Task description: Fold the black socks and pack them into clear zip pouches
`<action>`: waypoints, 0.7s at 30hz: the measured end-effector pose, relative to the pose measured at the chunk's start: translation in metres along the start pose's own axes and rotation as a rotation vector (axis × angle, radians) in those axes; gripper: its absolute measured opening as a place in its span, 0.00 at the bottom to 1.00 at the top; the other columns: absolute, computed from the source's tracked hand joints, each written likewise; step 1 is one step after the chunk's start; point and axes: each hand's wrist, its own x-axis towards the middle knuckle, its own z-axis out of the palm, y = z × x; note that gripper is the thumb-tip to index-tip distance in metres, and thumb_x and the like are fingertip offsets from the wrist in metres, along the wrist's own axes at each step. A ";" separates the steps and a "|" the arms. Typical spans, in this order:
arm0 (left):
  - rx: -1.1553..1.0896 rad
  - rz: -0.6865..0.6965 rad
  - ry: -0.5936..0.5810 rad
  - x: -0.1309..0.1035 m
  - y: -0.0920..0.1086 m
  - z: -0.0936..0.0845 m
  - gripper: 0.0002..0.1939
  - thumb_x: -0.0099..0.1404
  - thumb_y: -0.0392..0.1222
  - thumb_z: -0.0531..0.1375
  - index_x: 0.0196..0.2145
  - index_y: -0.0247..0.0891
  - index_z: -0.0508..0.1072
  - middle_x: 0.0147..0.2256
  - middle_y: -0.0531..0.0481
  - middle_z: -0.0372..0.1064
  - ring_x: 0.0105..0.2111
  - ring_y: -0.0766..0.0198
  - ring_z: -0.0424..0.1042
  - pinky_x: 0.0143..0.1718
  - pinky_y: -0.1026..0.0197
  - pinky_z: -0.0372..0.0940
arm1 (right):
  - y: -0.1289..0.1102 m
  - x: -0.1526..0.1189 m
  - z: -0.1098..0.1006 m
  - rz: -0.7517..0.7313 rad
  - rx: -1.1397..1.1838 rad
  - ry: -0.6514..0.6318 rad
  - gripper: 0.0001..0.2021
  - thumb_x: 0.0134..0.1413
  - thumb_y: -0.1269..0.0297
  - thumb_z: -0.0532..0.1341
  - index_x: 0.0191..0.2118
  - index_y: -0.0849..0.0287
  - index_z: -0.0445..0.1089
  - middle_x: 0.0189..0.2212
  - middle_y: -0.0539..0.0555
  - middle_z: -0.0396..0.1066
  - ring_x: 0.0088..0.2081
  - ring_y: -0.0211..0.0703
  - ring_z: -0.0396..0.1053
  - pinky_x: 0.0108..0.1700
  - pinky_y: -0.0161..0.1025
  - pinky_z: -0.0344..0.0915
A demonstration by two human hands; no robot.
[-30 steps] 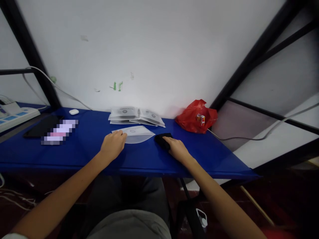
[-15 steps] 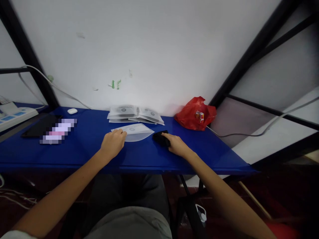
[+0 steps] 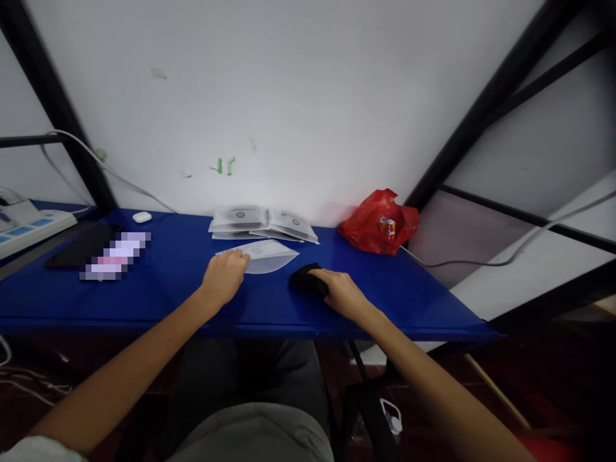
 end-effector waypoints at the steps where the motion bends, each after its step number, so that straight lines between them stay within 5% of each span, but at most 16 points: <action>1: 0.000 0.002 -0.011 0.000 0.000 0.000 0.14 0.63 0.27 0.48 0.37 0.33 0.73 0.32 0.43 0.70 0.37 0.54 0.71 0.28 0.59 0.63 | -0.005 -0.003 -0.003 -0.030 0.037 0.053 0.31 0.35 0.85 0.54 0.50 0.59 0.67 0.48 0.57 0.72 0.48 0.48 0.70 0.50 0.42 0.66; 5: -0.001 0.012 -0.035 -0.001 0.004 0.001 0.15 0.62 0.25 0.48 0.37 0.33 0.72 0.33 0.42 0.70 0.38 0.53 0.71 0.29 0.59 0.63 | -0.029 -0.006 -0.005 -0.163 0.178 0.350 0.28 0.41 0.82 0.54 0.51 0.58 0.66 0.48 0.56 0.72 0.48 0.46 0.71 0.50 0.43 0.68; 8: -0.020 0.023 -0.025 -0.002 0.008 -0.001 0.14 0.64 0.27 0.48 0.39 0.32 0.72 0.34 0.43 0.70 0.38 0.55 0.71 0.31 0.59 0.63 | -0.045 0.000 0.003 -0.278 0.208 0.456 0.27 0.45 0.79 0.55 0.54 0.57 0.63 0.50 0.56 0.71 0.50 0.45 0.70 0.50 0.42 0.68; 15: -0.141 0.023 0.017 -0.001 0.009 -0.009 0.15 0.68 0.34 0.46 0.38 0.36 0.73 0.30 0.47 0.70 0.32 0.59 0.71 0.29 0.62 0.61 | -0.047 0.014 0.028 -0.359 0.041 0.472 0.27 0.48 0.81 0.52 0.56 0.61 0.60 0.53 0.62 0.67 0.56 0.45 0.63 0.53 0.43 0.66; 21: -0.249 0.117 0.033 0.001 0.014 -0.006 0.15 0.68 0.34 0.47 0.40 0.36 0.73 0.31 0.48 0.71 0.33 0.61 0.71 0.33 0.62 0.62 | -0.043 0.023 0.040 -0.183 0.098 0.391 0.31 0.41 0.83 0.52 0.54 0.60 0.62 0.52 0.59 0.68 0.54 0.46 0.66 0.52 0.43 0.67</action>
